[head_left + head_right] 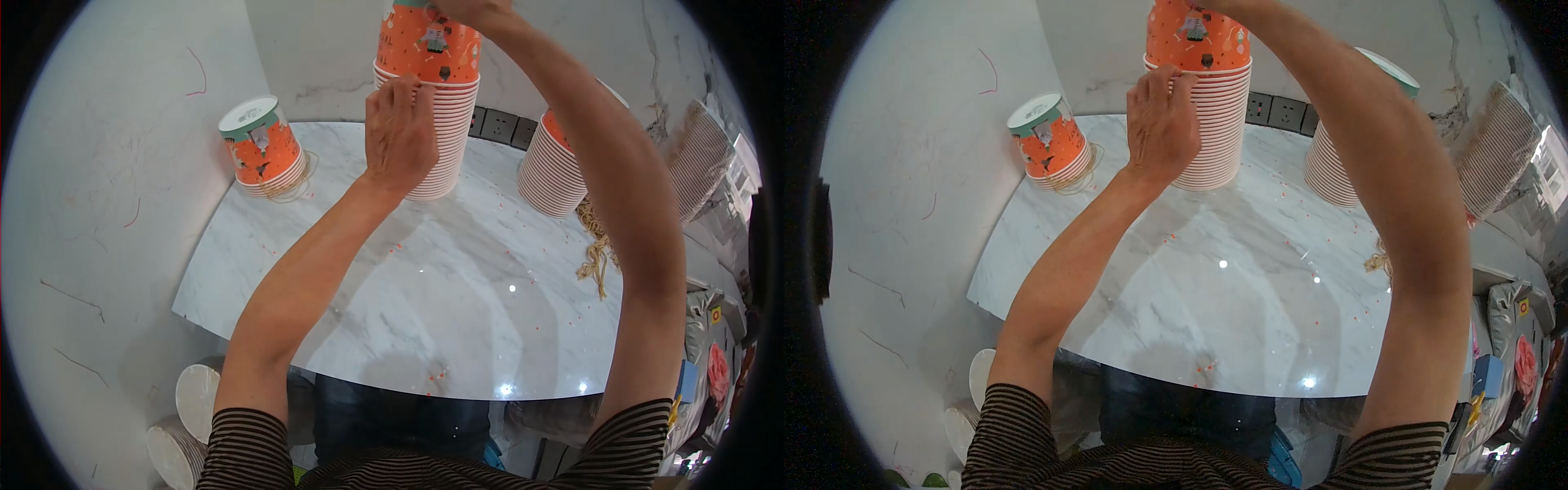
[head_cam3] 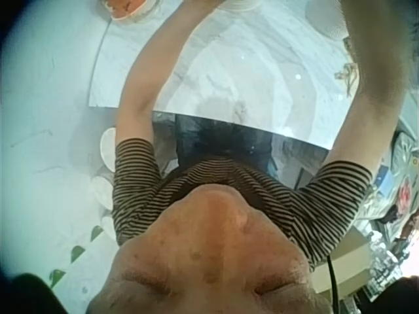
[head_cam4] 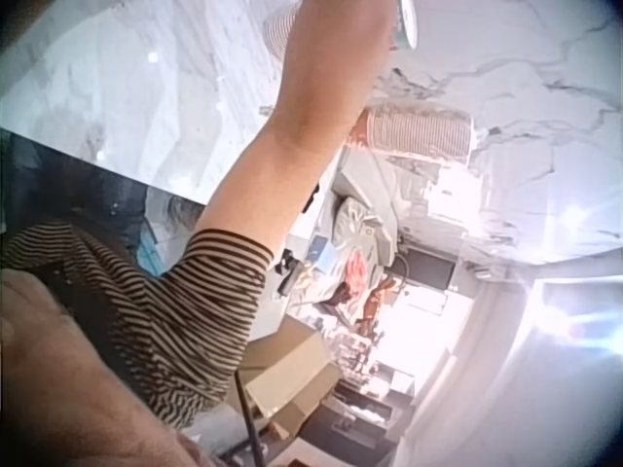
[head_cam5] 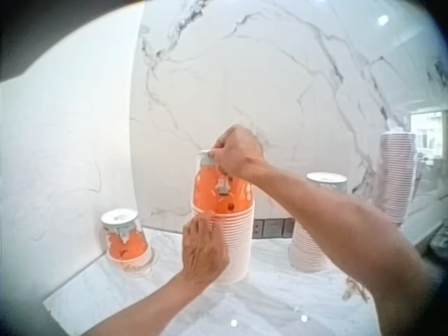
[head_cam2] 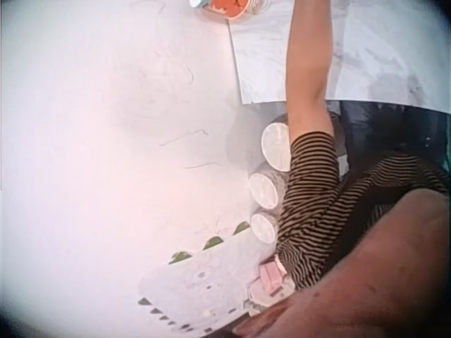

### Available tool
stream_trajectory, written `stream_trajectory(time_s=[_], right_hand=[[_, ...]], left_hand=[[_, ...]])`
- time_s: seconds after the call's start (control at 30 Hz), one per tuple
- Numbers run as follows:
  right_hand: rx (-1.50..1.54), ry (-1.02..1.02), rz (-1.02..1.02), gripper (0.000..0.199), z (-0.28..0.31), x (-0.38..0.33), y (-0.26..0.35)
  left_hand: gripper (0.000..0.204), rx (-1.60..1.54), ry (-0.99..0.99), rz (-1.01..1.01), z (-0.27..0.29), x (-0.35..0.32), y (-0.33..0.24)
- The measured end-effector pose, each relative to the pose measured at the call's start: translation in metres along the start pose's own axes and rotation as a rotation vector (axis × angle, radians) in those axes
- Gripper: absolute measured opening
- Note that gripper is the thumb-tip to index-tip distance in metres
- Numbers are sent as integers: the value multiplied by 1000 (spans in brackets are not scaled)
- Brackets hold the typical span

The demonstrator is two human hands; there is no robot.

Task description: Attaching strings to paper cups as part of a packaging or assembly process.

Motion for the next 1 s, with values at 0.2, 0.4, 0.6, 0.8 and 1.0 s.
stream_trajectory(time_s=[0.2, 0.4, 0.6, 0.8, 1.0], right_hand=[[63, -59, -112, 18, 5, 12, -6], [618, -79, 55, 15, 46, 41, -45], [1647, 438, -287, 23, 170, 31, -94], [1024, -69, -287, 29, 69, -181, -69], [1089, 351, -726, 22, 11, -332, -83]], left_hand=[[33, 39, -18, 68, 0, 7, 1], [32, -7, 25, 104, 3, 11, 6], [49, -199, 77, 275, 24, 0, 5], [70, -513, -131, 206, 110, 25, -72], [21, -390, 481, 151, 152, 0, -111]])
Point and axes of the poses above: each hand's wrist, its own x-axis towards the middle knuckle, its own z-axis out of the back of the hand, y = z × x, the point moved 2 cm from there along x, towards the middle knuckle, and after that the axes turned 7 degrees about -x, right-handed, at the moved point
